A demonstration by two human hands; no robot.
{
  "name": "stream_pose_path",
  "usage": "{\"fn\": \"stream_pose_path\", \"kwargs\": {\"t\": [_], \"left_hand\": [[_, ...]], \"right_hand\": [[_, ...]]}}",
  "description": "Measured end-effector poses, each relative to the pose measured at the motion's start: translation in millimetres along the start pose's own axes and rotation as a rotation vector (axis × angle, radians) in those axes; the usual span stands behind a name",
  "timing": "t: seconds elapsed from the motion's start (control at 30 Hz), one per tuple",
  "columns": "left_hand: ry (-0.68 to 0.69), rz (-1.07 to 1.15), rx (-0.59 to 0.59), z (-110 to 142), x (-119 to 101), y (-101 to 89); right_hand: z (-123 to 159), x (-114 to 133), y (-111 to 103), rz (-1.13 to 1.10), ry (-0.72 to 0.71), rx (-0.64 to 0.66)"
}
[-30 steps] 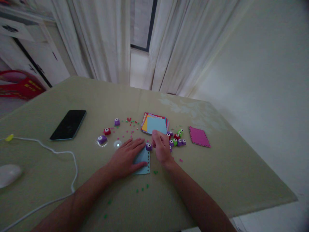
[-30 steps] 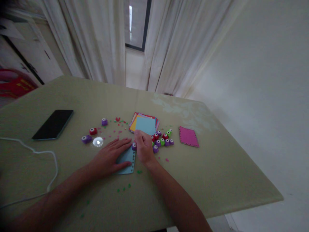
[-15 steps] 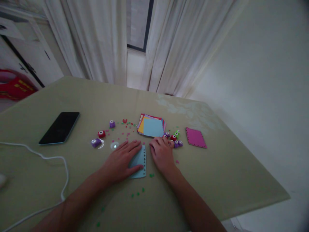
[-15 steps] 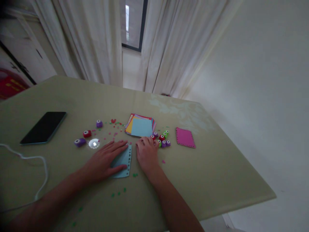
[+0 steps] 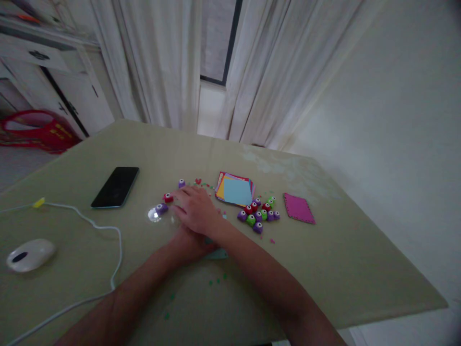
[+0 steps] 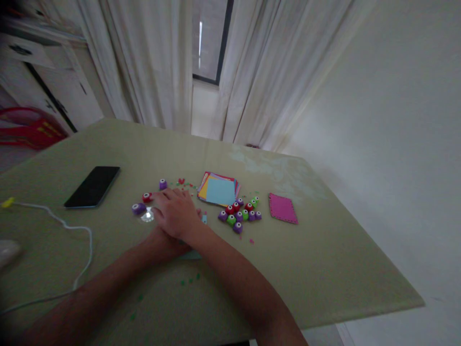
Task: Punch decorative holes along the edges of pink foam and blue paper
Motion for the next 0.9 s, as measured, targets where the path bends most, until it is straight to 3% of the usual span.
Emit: {"fn": "stream_pose_path", "kwargs": {"t": [0.13, 0.23, 0.3, 0.4, 0.53, 0.67, 0.77, 0.9], "left_hand": [[0.013, -0.037, 0.094, 2.9, -1.9, 3.5], [0.014, -0.047, 0.122, 0.6, -5.6, -0.5], [0.001, -0.050, 0.139, -2.2, -7.2, -2.4], [-0.028, -0.060, 0.179, -6.3, -7.7, -2.7], [0.022, -0.047, 0.167, -9.0, -11.0, -4.7], [0.045, -0.030, 0.147, -8.0, -9.7, -5.4], [0.024, -0.032, 0.154, -6.8, -7.0, -5.4], [0.028, -0.029, 0.138, -5.7, -7.6, -10.0]], "right_hand": [[-51.7, 14.2, 29.7, 0.065, -0.080, 0.075], [-63.2, 8.5, 49.1, 0.068, -0.006, 0.174], [-58.0, -3.4, 48.9, 0.037, 0.085, 0.181], [-28.7, -25.5, 27.0, -0.099, 0.157, 0.024], [52.5, -62.1, -7.2, -0.296, 0.253, -0.233], [119.3, -83.1, -17.8, -0.311, 0.333, -0.204], [131.6, -87.1, -21.5, -0.306, 0.361, -0.178], [124.7, -84.0, -18.9, -0.247, 0.336, -0.123]]}}
Point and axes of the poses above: each hand's wrist, its own z-axis away from the middle knuckle, its own y-axis out of the palm, x = y × z, the point moved 7 cm from there along -z, towards the middle knuckle, and after that the axes turned 13 degrees about z, right-handed, at the moved point
